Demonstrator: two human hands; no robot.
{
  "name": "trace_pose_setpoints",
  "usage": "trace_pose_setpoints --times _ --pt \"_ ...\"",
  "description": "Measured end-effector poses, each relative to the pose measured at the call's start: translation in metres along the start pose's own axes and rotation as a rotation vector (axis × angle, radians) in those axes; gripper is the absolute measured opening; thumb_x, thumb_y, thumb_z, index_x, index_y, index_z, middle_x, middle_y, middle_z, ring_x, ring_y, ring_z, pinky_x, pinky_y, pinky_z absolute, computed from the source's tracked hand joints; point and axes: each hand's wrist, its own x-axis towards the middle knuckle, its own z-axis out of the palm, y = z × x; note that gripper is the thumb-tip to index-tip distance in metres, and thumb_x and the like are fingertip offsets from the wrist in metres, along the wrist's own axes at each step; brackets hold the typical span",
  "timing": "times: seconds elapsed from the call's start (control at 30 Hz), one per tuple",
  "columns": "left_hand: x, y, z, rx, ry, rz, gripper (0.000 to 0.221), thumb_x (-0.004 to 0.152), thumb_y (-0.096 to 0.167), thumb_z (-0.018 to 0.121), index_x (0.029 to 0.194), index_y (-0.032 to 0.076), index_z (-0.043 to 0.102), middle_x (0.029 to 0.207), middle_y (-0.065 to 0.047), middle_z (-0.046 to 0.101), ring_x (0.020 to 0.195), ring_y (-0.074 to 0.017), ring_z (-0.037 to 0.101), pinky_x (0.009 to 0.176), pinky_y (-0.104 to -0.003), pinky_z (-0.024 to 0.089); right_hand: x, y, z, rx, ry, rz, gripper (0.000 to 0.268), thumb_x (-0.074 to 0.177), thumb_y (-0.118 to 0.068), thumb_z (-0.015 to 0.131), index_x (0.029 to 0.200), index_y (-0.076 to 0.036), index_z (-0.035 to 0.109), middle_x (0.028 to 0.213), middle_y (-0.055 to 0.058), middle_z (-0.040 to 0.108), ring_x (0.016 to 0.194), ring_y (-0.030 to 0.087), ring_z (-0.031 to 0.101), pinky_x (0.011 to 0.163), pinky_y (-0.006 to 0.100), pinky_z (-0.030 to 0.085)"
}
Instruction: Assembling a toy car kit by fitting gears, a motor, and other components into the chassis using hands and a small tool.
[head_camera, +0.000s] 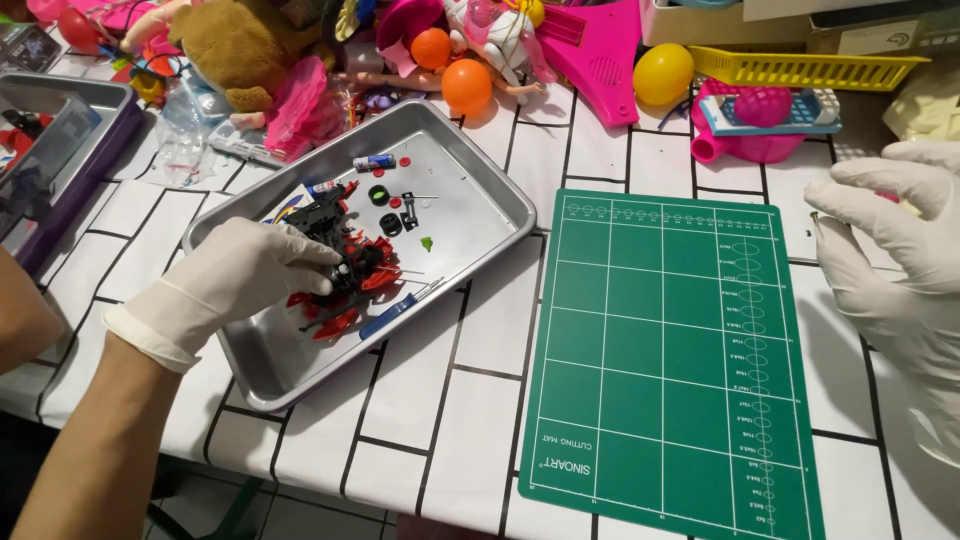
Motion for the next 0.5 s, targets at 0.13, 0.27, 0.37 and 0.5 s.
trace_pose_setpoints --times 0.13,0.27,0.37,0.5 --pt "-0.008 0.033 -0.024 -0.198 -0.092 -0.192 0.035 0.080 0.014 0.087 0.114 0.020 0.085 0.109 -0.003 0.084 0.097 -0.0134 0.075 0.091 -0.027 0.056 -0.002 0.010 0.008 -0.040 0.020 0.004 0.033 0.113 0.019 0.077 0.135 -0.005 0.077 0.139 0.021 0.067 0.140 0.049 0.054 0.126 0.053 0.047" --pt "-0.007 0.039 -0.027 -0.220 -0.118 -0.195 0.040 0.072 0.010 0.091 0.112 0.013 0.085 0.100 -0.006 0.084 0.091 -0.0158 0.072 0.089 -0.029 0.054 0.011 -0.003 0.008 -0.208 -0.009 -0.105 0.028 0.101 0.004 0.082 0.124 -0.011 0.082 0.126 0.011 0.079 0.125 0.038 0.068 0.127 0.048 0.036" --pt "0.003 0.028 -0.020 -0.260 -0.086 -0.188 0.035 0.069 0.007 0.093 0.104 0.010 0.087 0.093 -0.005 0.084 0.086 -0.0140 0.069 0.086 -0.028 0.052 0.021 -0.016 0.017 -0.225 -0.044 -0.163 0.022 0.093 -0.008 0.084 0.113 -0.016 0.081 0.119 0.008 0.080 0.118 0.034 0.073 0.131 0.050 0.026" --pt "0.007 0.021 -0.021 -0.368 -0.112 -0.226 0.037 0.069 0.006 0.095 0.105 0.008 0.088 0.100 -0.007 0.087 0.093 -0.0149 0.074 0.092 -0.028 0.055 0.033 -0.029 0.039 -0.207 -0.094 -0.243 0.024 0.089 -0.018 0.075 0.113 -0.021 0.076 0.121 0.005 0.077 0.117 0.029 0.069 0.123 0.046 0.029"
